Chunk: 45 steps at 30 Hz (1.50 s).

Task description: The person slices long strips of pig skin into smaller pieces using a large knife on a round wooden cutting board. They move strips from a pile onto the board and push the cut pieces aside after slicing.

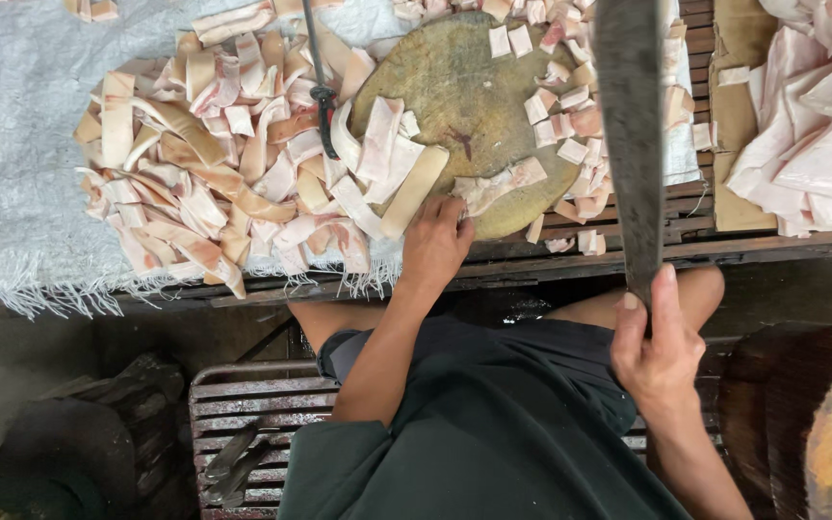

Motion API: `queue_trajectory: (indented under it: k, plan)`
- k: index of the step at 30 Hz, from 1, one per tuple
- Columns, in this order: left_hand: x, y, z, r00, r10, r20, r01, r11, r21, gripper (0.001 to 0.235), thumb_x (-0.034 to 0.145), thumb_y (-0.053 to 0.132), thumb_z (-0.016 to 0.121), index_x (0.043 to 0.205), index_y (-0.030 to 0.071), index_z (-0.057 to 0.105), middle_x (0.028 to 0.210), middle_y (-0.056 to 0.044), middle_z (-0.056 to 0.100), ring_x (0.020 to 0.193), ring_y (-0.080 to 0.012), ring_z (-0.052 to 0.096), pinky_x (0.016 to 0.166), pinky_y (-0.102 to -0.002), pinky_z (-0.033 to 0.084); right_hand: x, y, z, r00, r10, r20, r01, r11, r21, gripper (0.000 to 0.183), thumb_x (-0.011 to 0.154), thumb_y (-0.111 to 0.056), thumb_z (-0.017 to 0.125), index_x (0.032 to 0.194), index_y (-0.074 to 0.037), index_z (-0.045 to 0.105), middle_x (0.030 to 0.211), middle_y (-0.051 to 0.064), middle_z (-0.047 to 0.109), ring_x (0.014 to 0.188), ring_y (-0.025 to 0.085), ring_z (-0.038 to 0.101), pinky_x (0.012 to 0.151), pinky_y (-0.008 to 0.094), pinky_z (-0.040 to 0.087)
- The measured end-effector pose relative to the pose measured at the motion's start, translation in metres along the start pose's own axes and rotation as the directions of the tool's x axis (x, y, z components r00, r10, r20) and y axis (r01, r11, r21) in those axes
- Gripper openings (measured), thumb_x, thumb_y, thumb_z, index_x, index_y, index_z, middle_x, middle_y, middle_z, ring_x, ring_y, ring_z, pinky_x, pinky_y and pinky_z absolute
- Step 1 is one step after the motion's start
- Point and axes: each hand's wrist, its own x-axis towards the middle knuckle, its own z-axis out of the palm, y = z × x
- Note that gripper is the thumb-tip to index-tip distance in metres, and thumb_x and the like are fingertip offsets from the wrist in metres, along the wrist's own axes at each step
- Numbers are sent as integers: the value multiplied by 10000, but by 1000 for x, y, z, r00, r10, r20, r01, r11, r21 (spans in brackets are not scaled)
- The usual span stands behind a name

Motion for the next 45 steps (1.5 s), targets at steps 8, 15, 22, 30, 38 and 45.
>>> queue_trajectory:
  k: [8,15,22,30,38,45]
  plan:
    - [3,0,-2,1000,4,5,-4,1000,-14,183,855,109,728,1017,45,672,1074,-155,689,979,-380,672,842,-475,555,0,6,28,919,86,386,-7,979,-201,615,921,-42,641,1515,-76,485,812,234,709,617,386,669,561,504,527]
    - [5,1,8,1000,-8,17,9,999,-41,196,868,127,736,1032,43,667,1071,-152,680,971,-380,674,841,-471,558,-2,-10,-1,999,5,40,-7,999,48,546,1095,-12,547,1616,-59,386,903,195,707,726,314,712,666,414,578]
    - [5,2,5,999,0,46,3,999,-52,182,883,125,734,1036,46,674,1061,-143,676,992,-378,668,880,-477,560,-4,-1,37,841,155,518,-5,960,-279,683,881,-63,656,1534,-108,462,830,229,710,615,433,669,566,549,542]
    - [7,1,10,1000,-19,25,21,998,-66,198,877,131,723,1048,41,676,1122,-149,680,1035,-381,663,886,-474,550,7,-19,8,975,164,147,-158,986,-52,556,1033,-37,620,1558,-92,446,889,253,693,707,351,714,624,441,566]
    - [1,2,5,999,-24,48,27,998,-65,202,880,127,712,1062,45,680,1119,-146,672,1034,-377,664,893,-465,550,-19,4,61,924,93,371,-26,983,-181,621,968,-66,650,1548,-44,428,852,227,692,625,402,651,561,501,517]
    - [7,0,10,999,36,23,-34,996,-79,206,877,104,694,1071,38,675,1104,-154,663,1049,-391,652,908,-475,539,-16,5,45,881,229,414,-144,963,-227,643,922,-95,616,1545,-149,468,898,237,712,734,473,670,677,583,529]
